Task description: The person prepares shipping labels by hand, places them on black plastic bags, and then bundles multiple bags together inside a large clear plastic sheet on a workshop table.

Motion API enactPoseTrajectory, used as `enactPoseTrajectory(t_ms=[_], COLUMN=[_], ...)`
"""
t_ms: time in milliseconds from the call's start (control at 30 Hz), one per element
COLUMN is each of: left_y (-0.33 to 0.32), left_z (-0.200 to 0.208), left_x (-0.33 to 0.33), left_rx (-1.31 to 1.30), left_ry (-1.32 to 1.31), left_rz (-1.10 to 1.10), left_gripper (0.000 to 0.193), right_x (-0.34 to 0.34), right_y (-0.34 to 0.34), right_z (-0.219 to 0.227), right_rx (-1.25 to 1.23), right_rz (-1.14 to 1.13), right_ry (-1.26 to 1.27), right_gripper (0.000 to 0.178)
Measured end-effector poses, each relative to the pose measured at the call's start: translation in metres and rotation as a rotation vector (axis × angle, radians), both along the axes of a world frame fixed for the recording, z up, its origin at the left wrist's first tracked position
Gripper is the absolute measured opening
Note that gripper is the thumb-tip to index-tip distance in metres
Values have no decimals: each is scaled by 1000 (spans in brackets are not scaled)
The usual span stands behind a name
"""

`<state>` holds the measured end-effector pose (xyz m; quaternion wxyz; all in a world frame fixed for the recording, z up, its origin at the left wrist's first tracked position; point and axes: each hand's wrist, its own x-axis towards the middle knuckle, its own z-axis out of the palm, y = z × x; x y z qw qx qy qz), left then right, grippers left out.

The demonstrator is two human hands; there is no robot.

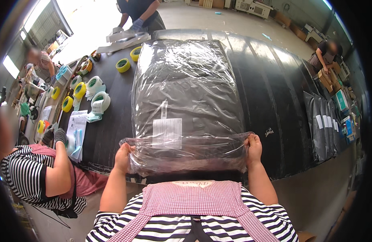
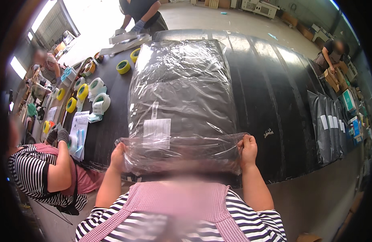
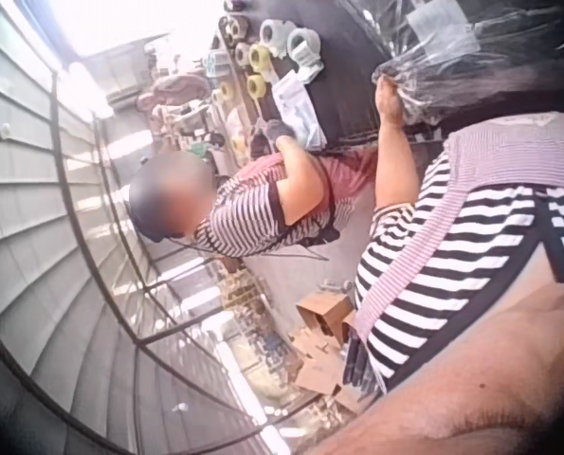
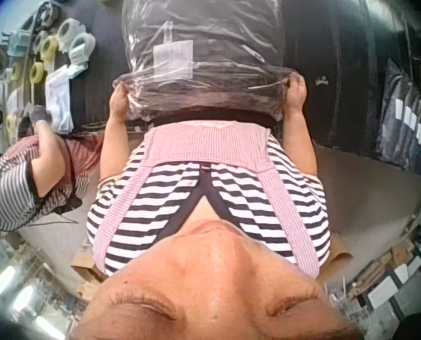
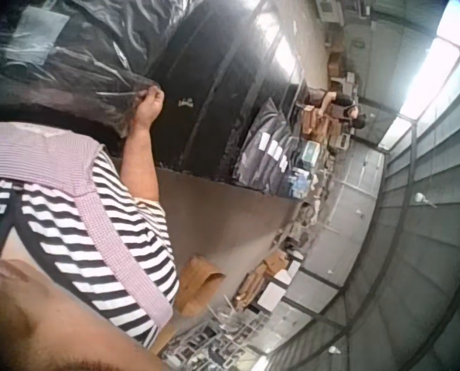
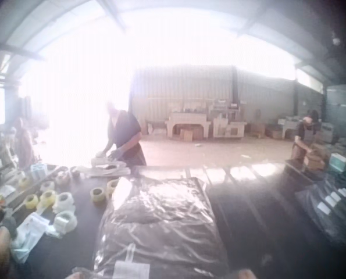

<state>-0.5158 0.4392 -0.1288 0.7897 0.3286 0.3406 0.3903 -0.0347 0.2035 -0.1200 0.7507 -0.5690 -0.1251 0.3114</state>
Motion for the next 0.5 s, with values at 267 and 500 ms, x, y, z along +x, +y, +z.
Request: enactPoseTrajectory(t_ms=[267,500], left_y=[50,89], left_z=[-4,113], left_x=[-11,65], left_rx=[252,1271], left_ry=[678,1233], left_rz=[-35,366], left_gripper=[13,44], right_x=[2,5], right_y=[0,2], right_z=[4,-8], right_rx=[111,289], right_rz=[-32,-48], right_ry=[216,285], right_gripper=[9,10])
